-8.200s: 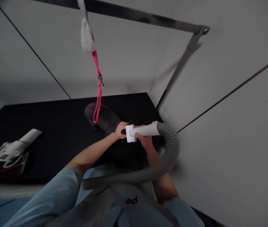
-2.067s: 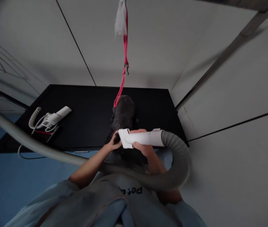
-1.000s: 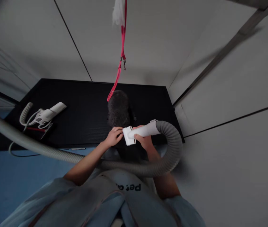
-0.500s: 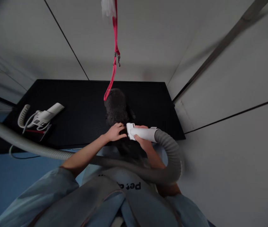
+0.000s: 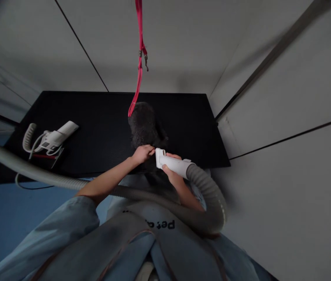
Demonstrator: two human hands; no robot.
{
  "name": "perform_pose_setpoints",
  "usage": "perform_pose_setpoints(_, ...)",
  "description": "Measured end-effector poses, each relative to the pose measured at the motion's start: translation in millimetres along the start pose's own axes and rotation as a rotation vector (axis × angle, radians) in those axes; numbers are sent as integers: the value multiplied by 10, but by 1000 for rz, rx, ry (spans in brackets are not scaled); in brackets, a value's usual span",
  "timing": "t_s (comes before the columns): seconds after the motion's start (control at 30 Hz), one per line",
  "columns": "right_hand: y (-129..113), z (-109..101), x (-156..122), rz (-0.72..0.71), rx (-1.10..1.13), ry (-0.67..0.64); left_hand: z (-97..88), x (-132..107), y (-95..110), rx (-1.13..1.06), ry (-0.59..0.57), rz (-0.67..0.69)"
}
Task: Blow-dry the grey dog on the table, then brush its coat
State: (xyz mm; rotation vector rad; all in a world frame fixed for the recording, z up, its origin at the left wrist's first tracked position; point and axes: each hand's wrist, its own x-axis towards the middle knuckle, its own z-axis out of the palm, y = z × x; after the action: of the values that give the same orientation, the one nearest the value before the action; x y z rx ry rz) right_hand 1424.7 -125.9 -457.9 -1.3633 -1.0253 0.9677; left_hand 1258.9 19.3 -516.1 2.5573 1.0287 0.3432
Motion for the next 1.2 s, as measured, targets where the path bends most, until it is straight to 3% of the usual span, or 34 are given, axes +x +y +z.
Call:
perform_pose_setpoints(0.37,73,37,81,-54,3,51,-87,69,-1,-58,-33,9)
perform_pose_setpoints(0.53,58,-3,148,-20,16,36,-235,86,-35,-108,-141,164)
perform_pose_setpoints(0.77,42,-9,276,-99,8,28,-400,4,-184,-32,-316,356)
perform_pose_setpoints(0.93,47,-42,312,-129,19,28,-421,364,-198,100,-231,509)
perform_pose_setpoints(1.03,24,-100,307,-105,-21,117,-416,639,-184,185,-346,617)
perform_pose_setpoints(1.1,-12,-129,304,-87,-39,110,-401,771,-162,217,-409,611)
perform_pose_setpoints(1.2,-75,-130,312,-73,-59,185,-369,881,-112,202,-408,542)
